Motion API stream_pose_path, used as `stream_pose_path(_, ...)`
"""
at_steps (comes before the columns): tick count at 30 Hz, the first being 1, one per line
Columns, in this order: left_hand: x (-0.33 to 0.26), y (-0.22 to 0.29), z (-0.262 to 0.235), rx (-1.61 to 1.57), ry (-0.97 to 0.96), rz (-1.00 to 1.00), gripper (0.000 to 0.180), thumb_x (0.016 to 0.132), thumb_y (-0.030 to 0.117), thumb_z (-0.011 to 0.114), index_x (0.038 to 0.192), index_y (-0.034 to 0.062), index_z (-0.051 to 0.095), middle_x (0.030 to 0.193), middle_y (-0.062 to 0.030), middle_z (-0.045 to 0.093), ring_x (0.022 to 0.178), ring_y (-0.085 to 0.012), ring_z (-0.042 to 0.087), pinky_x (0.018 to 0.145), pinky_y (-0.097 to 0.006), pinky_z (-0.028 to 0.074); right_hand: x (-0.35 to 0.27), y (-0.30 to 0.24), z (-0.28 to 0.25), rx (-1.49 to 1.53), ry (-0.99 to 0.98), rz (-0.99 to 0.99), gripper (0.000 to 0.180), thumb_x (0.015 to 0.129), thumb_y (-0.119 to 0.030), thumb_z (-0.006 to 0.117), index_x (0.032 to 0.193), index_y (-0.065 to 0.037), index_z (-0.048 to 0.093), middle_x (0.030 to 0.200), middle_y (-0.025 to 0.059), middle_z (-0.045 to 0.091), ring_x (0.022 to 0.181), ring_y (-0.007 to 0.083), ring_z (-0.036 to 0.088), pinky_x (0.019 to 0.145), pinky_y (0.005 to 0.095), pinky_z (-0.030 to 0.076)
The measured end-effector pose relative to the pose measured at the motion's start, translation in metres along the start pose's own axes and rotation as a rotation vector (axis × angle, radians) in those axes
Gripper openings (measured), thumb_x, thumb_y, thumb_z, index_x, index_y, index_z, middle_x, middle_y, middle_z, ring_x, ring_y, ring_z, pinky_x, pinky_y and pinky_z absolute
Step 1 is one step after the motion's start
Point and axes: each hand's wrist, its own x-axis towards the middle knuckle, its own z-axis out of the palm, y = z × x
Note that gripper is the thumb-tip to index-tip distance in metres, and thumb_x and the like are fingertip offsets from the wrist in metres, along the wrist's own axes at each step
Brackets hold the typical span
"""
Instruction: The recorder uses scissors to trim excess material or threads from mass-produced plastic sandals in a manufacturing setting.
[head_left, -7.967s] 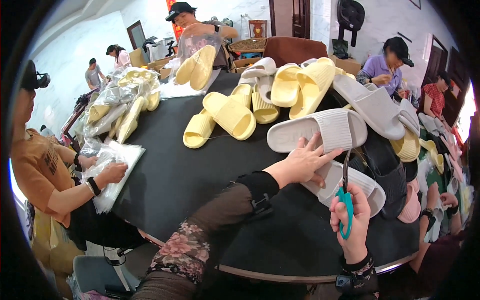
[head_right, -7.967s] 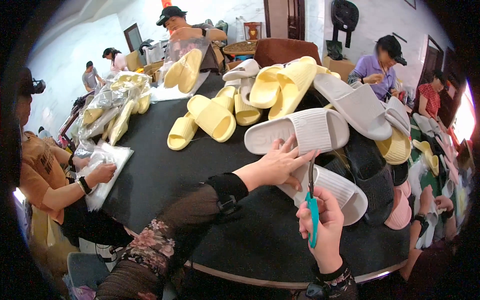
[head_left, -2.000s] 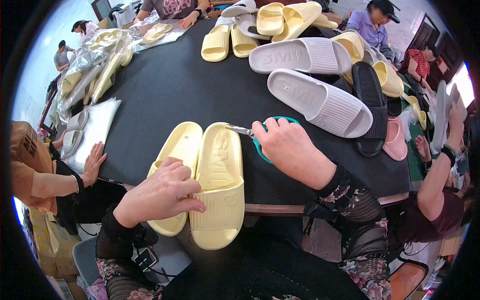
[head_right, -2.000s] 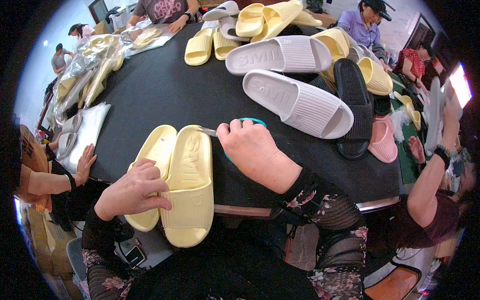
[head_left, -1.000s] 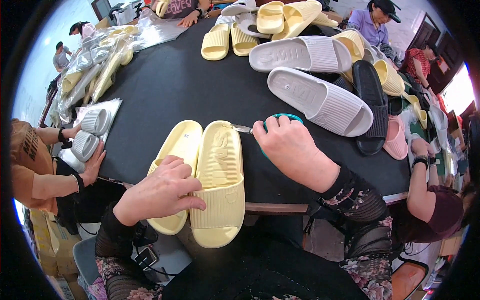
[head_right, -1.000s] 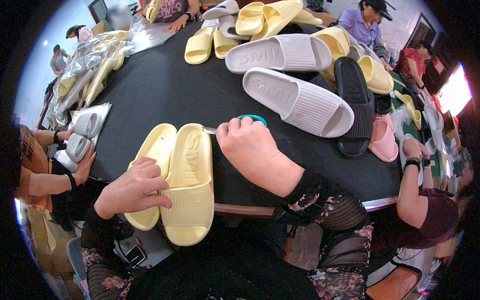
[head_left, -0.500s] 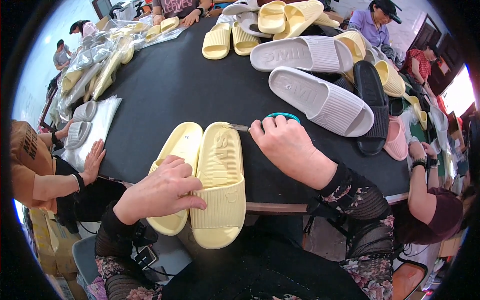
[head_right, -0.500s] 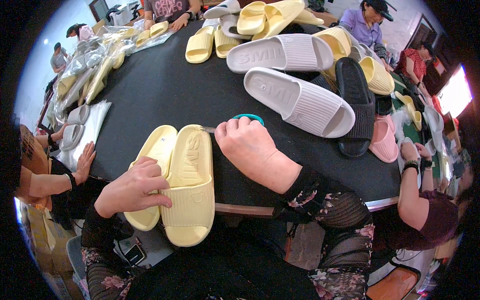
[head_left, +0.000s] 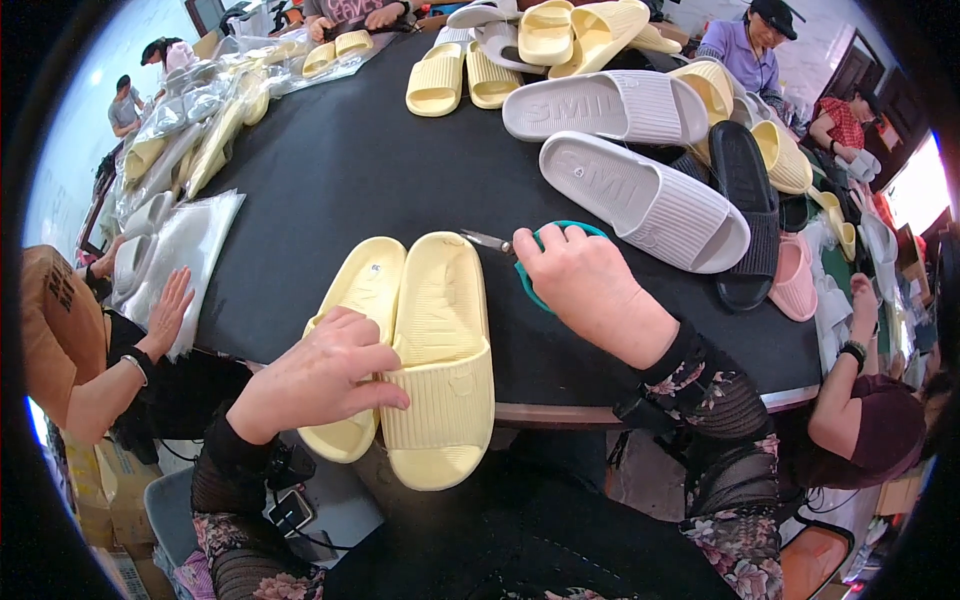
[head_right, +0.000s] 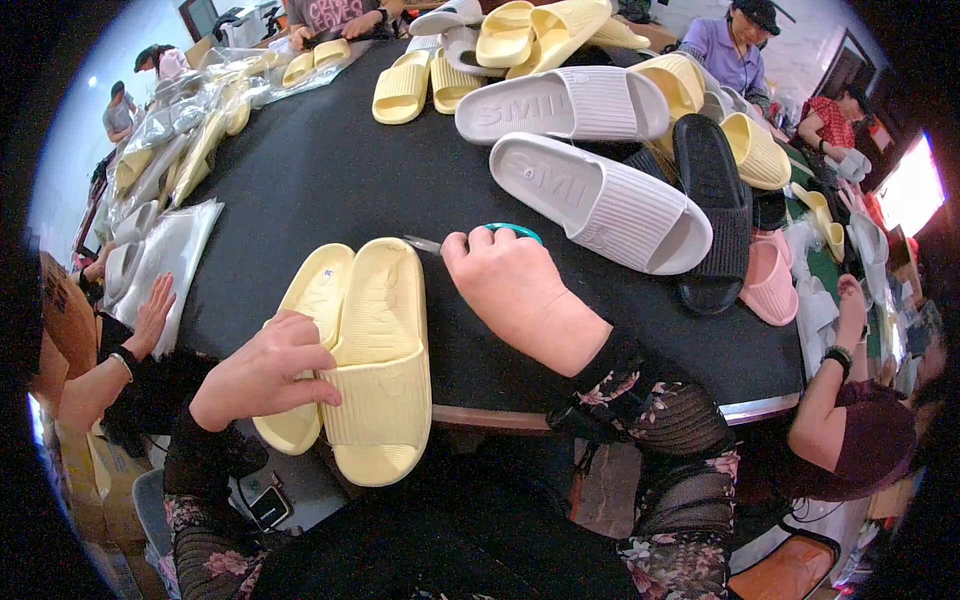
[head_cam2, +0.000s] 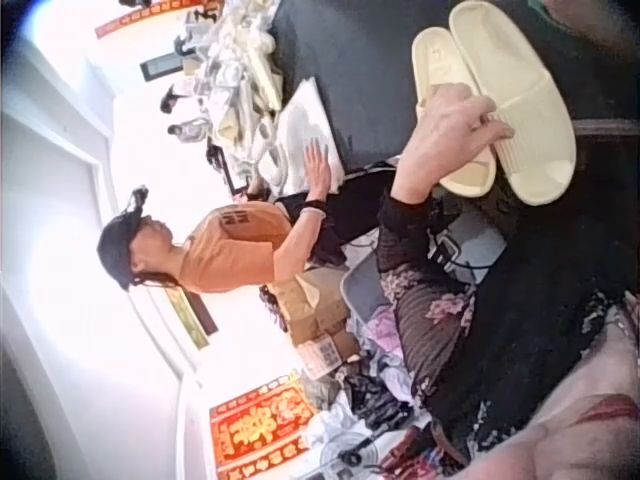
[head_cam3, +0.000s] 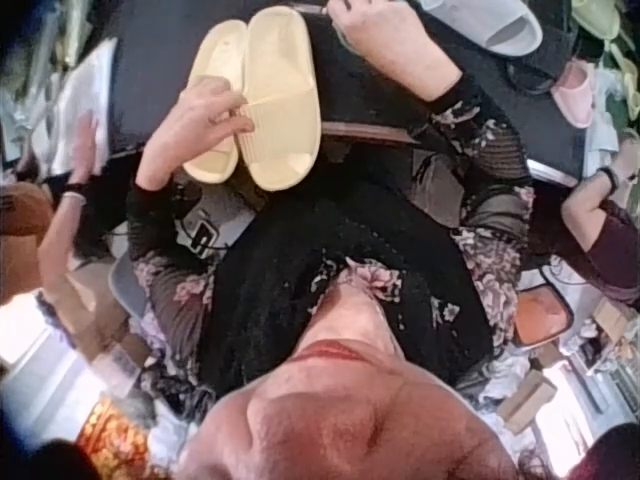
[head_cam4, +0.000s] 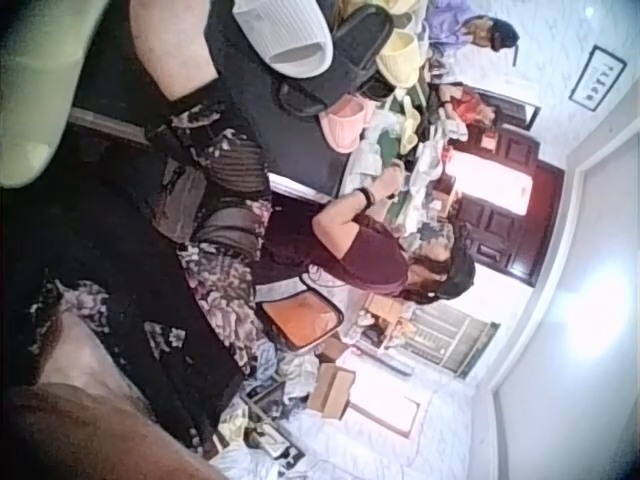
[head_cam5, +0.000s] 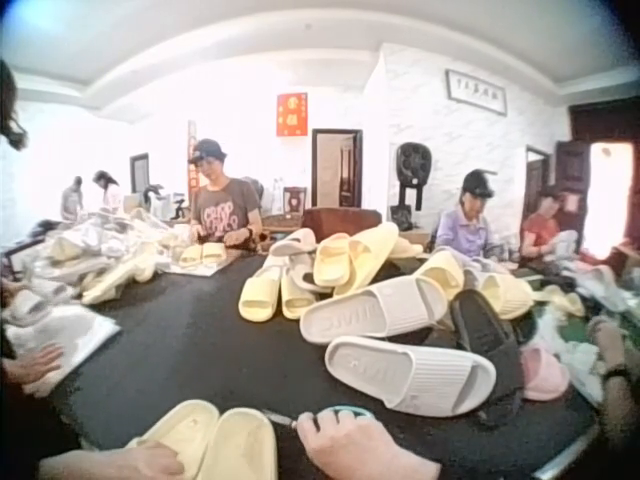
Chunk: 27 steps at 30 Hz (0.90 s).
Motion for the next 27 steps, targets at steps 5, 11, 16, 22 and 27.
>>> stream_pose_path(5,0.002,-0.012,0.001,-0.111,0.229,-0.293,0.026,0.074,0.022,0.075,0.081,-0.0004,0.063,0.070,-0.0120,0.056,0.068,-0.0293,0.056,0.065,-0.036,0.045,0.001,0.004,-0.003,0.047,0.035,0.101,0.020,0.076,-0.011,0.063,0.091,-0.003,0.054,0.077,0.0104,0.060,0.073,0.0230,0.065,0.059,0.0318,0.054)
stream_pose_path(11,0.001,-0.046,0.007,-0.617,0.497,-0.557,0.025,0.089,0.020,0.062,0.098,-0.0034,0.062,0.081,-0.0049,0.064,0.074,-0.0080,0.056,0.066,-0.023,0.046,0.003,0.009,-0.023,0.295,0.119,0.157,0.027,0.079,-0.014,0.063,0.099,-0.002,0.050,0.082,0.0146,0.059,0.076,0.0314,0.063,0.064,0.0382,0.053)
stream_pose_path(16,0.010,-0.047,0.015,-0.928,0.506,-0.556,0.032,0.090,0.013,0.057,0.118,-0.0040,0.054,0.092,-0.0067,0.063,0.082,-0.0081,0.057,0.070,-0.022,0.045,0.002,0.006,-0.020,0.477,0.095,0.172,0.030,0.078,-0.015,0.064,0.101,-0.002,0.050,0.084,0.0158,0.059,0.076,0.0332,0.062,0.064,0.0391,0.053)
stream_pose_path(22,0.026,-0.049,0.016,-1.108,0.372,-0.687,0.042,0.090,0.008,0.051,0.129,-0.0080,0.044,0.104,-0.0125,0.062,0.092,-0.0137,0.060,0.082,-0.025,0.047,0.000,0.003,-0.014,0.621,0.040,0.256,0.038,0.077,-0.010,0.064,0.112,-0.004,0.053,0.089,0.0160,0.060,0.080,0.0315,0.062,0.070,0.0384,0.051)
stream_pose_path(27,0.041,-0.059,0.019,-1.499,0.227,-0.623,0.038,0.090,0.004,0.047,0.126,-0.0074,0.045,0.115,-0.0145,0.059,0.101,-0.0193,0.060,0.090,-0.030,0.048,0.000,0.005,-0.004,0.802,0.118,0.300,0.041,0.077,-0.011,0.065,0.115,-0.003,0.052,0.090,0.0160,0.062,0.081,0.0283,0.063,0.072,0.0342,0.051)
